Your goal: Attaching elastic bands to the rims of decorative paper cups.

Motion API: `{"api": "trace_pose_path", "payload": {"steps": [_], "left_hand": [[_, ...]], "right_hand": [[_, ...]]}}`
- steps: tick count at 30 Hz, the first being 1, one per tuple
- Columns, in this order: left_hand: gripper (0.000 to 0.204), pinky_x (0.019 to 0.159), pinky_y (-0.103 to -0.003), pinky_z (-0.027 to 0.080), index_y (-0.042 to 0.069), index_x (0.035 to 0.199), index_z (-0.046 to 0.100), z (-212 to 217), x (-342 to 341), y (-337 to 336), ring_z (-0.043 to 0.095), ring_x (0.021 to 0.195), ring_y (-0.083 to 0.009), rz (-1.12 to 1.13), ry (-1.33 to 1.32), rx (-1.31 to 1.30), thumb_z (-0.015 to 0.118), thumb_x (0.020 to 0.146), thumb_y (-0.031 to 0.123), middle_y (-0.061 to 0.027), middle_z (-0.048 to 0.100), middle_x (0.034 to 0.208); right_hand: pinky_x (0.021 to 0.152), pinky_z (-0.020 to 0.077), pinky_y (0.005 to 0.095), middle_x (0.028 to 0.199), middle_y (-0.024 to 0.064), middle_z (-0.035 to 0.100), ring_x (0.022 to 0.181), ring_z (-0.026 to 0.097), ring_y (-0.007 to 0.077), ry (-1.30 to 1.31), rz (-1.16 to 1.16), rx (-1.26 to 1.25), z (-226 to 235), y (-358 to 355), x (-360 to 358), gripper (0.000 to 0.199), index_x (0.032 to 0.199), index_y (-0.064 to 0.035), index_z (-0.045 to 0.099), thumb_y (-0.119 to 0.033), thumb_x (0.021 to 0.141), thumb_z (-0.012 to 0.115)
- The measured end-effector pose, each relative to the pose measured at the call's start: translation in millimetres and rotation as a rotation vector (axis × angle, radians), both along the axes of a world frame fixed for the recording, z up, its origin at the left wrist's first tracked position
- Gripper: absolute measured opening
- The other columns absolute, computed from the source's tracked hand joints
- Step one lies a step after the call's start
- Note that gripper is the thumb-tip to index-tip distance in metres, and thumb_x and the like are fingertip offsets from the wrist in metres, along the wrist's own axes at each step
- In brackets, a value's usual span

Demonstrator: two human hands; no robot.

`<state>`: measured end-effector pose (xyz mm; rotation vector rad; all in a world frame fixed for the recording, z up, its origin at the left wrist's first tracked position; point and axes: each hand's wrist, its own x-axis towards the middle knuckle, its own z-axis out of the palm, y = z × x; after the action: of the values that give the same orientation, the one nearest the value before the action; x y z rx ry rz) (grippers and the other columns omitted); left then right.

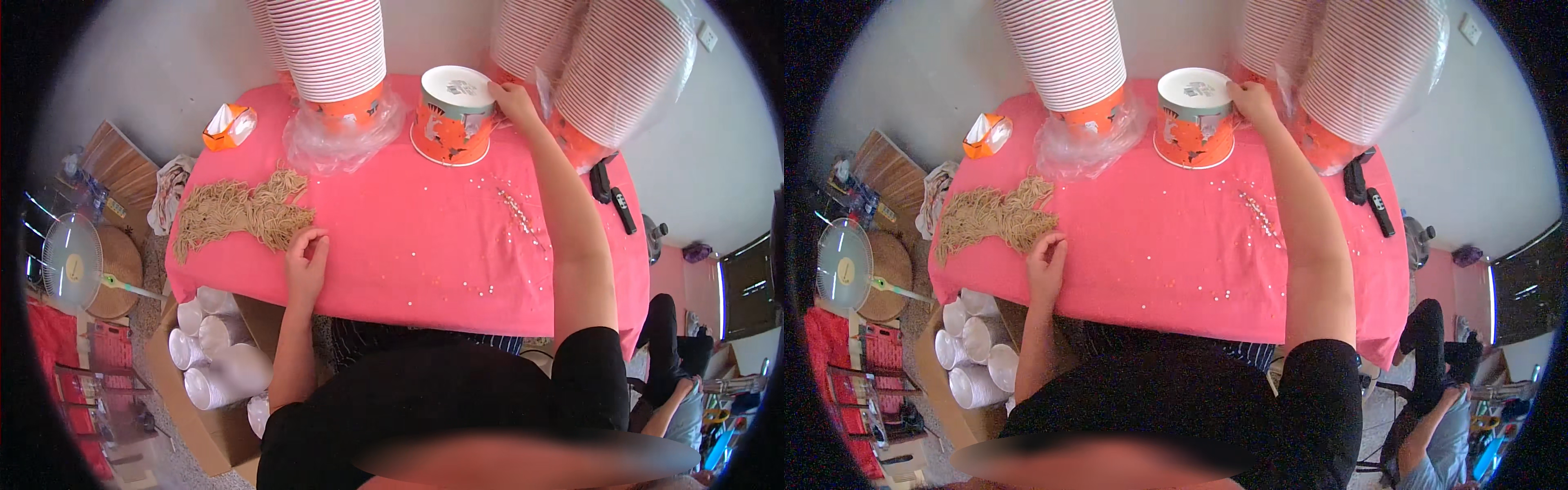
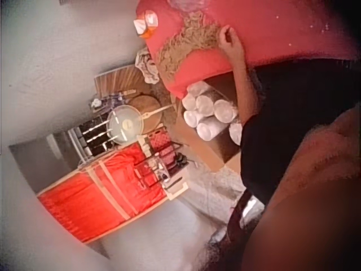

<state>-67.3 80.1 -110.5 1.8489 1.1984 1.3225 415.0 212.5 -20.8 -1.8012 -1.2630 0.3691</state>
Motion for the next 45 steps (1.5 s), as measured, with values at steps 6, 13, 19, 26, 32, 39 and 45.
{"api": "trace_pose_path", "payload": {"steps": [6, 13, 19, 26, 32, 39, 45], "left_hand": [[0.012, 0.088, -0.031, 0.048, -0.002, 0.097, 0.065, -7.1, -3.8, 4.7, 0.062, 0.097, -0.0205, -0.004, -0.012, -0.034, 0.065, 0.087, 0.005, -0.0105, 0.065, 0.102], [0.012, 0.088, -0.032, 0.049, -0.002, 0.097, 0.065, 1.9, 2.2, 1.0, 0.063, 0.097, -0.0216, -0.003, 0.008, -0.001, 0.065, 0.086, 0.004, -0.0109, 0.065, 0.101], [0.010, 0.084, -0.031, 0.050, -0.001, 0.095, 0.065, 0.7, 1.7, 1.3, 0.063, 0.095, -0.0208, 0.007, 0.015, 0.014, 0.066, 0.086, 0.003, -0.0104, 0.064, 0.100], [0.011, 0.080, -0.029, 0.050, 0.000, 0.097, 0.066, -0.9, 2.5, 1.3, 0.062, 0.091, -0.0189, -0.025, -0.022, 0.014, 0.065, 0.088, 0.004, -0.0097, 0.064, 0.098], [0.011, 0.072, -0.028, 0.049, 0.000, 0.097, 0.065, 19.6, -9.4, 9.3, 0.061, 0.082, -0.0169, -0.010, 0.047, 0.017, 0.065, 0.088, 0.006, -0.0088, 0.065, 0.092], [0.009, 0.070, -0.037, 0.049, 0.003, 0.088, 0.064, 53.9, -46.5, 55.0, 0.060, 0.076, -0.0254, 0.262, 0.393, 0.283, 0.068, 0.084, 0.010, -0.0106, 0.063, 0.084], [0.009, 0.077, -0.044, 0.047, 0.006, 0.080, 0.065, 43.0, -34.4, 89.2, 0.059, 0.089, -0.0299, 0.328, 0.751, 0.369, 0.071, 0.077, 0.013, -0.0096, 0.061, 0.086]], "right_hand": [[0.072, 0.0493, 0.0379, 0.083, 0.0159, 0.069, 0.079, 0.065, 0.0215, 0.115, 0.024, -0.050, -1.0, 5.4, 9.0, 0.054, 0.095, 0.0064, 0.068, -0.046, 0.086, 0.059], [0.083, 0.0486, 0.0374, 0.090, 0.0186, 0.070, 0.087, 0.066, 0.0264, 0.021, 0.092, 0.004, 0.1, -1.6, 11.4, 0.065, 0.102, 0.0051, 0.068, -0.055, 0.096, 0.046], [0.090, 0.0474, 0.0452, 0.112, 0.0222, 0.061, 0.108, 0.056, 0.0396, -0.561, 0.147, 0.245, 17.9, -53.9, -14.7, 0.049, 0.116, -0.0003, 0.060, -0.044, 0.099, 0.046], [0.093, 0.0472, 0.0468, 0.122, 0.0215, 0.054, 0.112, 0.054, 0.0398, -0.589, 0.451, 0.508, 23.0, -144.8, -151.9, 0.039, 0.119, -0.0016, 0.056, -0.018, 0.086, 0.067], [0.096, 0.0469, 0.0462, 0.124, 0.0218, 0.053, 0.112, 0.055, 0.0399, -0.528, 0.704, 0.256, -49.8, -164.6, -193.7, 0.040, 0.118, -0.0011, 0.056, -0.023, 0.086, 0.066], [0.099, 0.0428, 0.0452, 0.122, 0.0174, 0.054, 0.116, 0.051, 0.0354, -0.684, 0.781, 0.242, -66.2, -161.6, -197.1, 0.037, 0.115, -0.0030, 0.059, -0.023, 0.084, 0.068], [0.098, 0.0425, 0.0450, 0.119, 0.0143, 0.056, 0.112, 0.053, 0.0317, -0.706, 0.769, 0.271, -69.5, -159.1, -194.5, 0.038, 0.113, -0.0043, 0.060, -0.027, 0.084, 0.067]]}}
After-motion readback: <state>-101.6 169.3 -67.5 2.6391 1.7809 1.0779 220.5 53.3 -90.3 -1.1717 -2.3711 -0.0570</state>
